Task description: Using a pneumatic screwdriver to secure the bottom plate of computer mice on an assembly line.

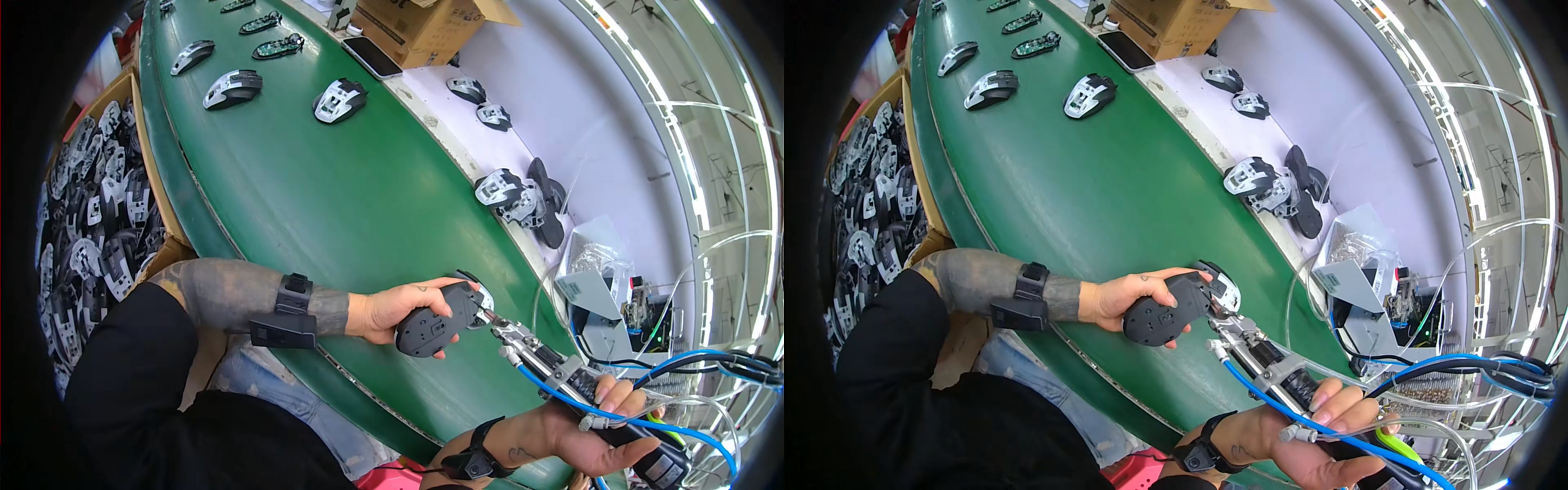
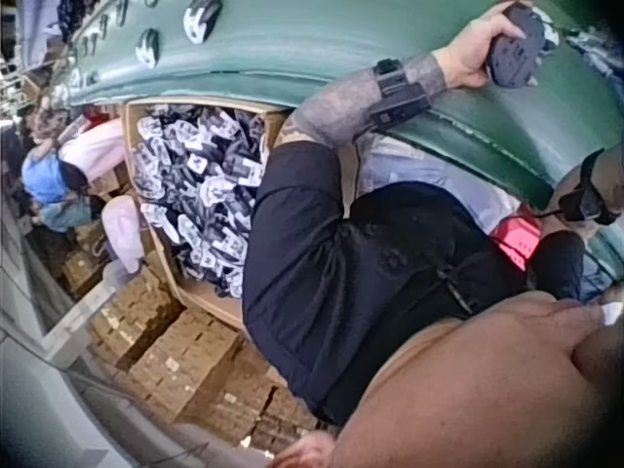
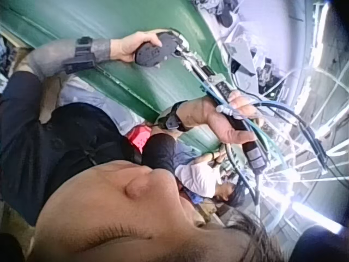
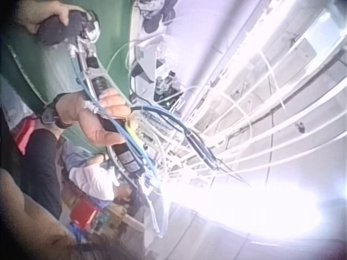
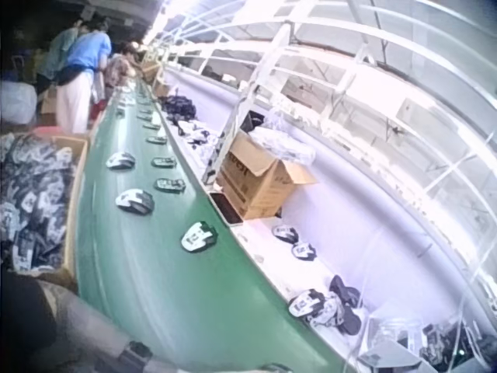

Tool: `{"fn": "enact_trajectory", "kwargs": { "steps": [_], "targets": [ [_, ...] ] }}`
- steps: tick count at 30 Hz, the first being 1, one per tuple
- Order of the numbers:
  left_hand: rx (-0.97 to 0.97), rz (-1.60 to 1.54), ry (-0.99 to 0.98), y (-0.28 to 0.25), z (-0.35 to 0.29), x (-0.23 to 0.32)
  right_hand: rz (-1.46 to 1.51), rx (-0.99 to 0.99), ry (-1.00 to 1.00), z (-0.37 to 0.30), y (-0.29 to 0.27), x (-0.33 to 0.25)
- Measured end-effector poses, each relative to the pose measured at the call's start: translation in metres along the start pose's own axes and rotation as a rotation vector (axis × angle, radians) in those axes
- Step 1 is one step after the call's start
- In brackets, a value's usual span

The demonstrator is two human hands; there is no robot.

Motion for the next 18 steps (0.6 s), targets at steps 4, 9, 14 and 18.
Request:
{"fn": "enact_trajectory", "kwargs": {
  "steps": [4,9,14,18],
  "targets": [
    [-0.004,-0.011,0.002,-0.003,-0.002,-0.001,0.038,-0.024,0.041,-0.001,-0.001,0.0],
    [-0.059,-0.058,-0.065,0.008,-0.006,-0.009,0.079,-0.109,0.033,-0.003,0.0,-0.005],
    [-0.053,0.025,-0.046,0.007,-0.003,-0.004,0.036,-0.031,0.028,-0.001,0.004,-0.003],
    [0.205,0.233,0.061,-0.028,0.005,0.009,-0.027,-0.016,-0.021,0.001,-0.004,-0.011]
  ]
}}
Point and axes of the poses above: each hand's wrist, its own z-axis towards the middle knuckle, its own y-axis out of the palm, x = y × z, the point moved 10 cm from there along z, towards the middle knuckle, and after that the axes turned 8 degrees about y, right-handed, at the moved point
